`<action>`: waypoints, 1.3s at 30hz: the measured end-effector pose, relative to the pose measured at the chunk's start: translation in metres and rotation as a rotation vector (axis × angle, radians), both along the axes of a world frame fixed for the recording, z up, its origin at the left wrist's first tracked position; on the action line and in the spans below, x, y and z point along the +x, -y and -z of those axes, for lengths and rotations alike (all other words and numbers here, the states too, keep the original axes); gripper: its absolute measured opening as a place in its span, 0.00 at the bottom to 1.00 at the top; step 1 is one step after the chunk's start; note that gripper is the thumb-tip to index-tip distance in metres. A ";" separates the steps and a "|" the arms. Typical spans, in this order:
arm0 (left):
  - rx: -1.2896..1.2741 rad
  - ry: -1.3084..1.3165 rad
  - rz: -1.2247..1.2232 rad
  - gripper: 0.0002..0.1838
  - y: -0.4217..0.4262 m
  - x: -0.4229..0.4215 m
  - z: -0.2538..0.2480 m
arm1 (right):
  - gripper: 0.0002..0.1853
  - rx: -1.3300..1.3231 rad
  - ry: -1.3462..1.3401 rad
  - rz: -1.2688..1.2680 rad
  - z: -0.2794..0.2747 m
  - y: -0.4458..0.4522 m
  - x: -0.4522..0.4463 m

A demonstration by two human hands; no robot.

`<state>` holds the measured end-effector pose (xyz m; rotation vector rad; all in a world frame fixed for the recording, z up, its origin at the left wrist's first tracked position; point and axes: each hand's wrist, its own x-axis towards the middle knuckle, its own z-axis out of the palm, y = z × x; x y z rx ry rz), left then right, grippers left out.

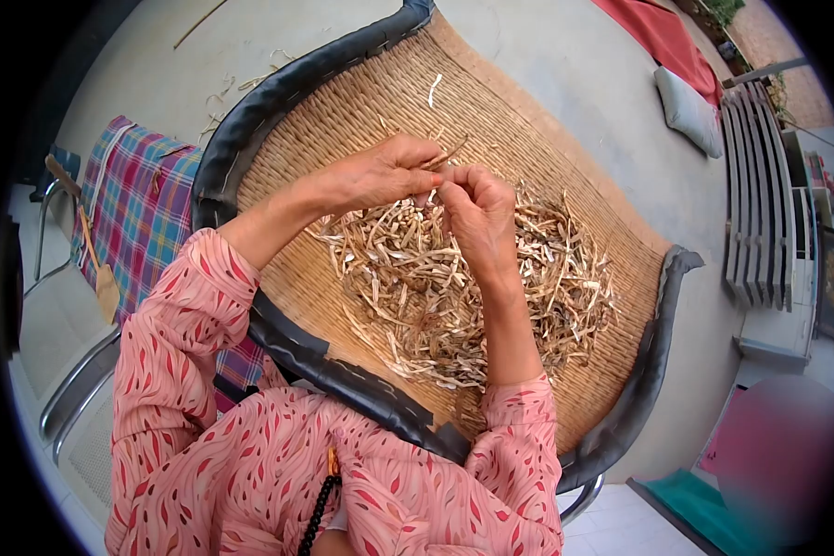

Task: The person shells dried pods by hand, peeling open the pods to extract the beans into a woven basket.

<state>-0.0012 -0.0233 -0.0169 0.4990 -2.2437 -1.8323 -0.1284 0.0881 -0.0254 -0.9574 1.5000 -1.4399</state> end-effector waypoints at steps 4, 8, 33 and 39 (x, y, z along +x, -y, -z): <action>0.036 -0.018 -0.173 0.10 0.010 0.000 -0.004 | 0.05 -0.058 -0.001 0.130 0.009 0.012 -0.004; 0.419 0.031 -0.456 0.08 0.015 0.000 -0.012 | 0.02 -0.094 -0.674 0.029 0.065 0.015 0.004; 0.352 0.047 -0.420 0.08 0.007 -0.001 0.002 | 0.09 0.036 0.285 -0.014 0.028 0.015 0.018; 0.322 -0.009 -0.650 0.07 0.021 -0.005 0.010 | 0.09 0.016 0.306 0.013 0.018 0.032 0.013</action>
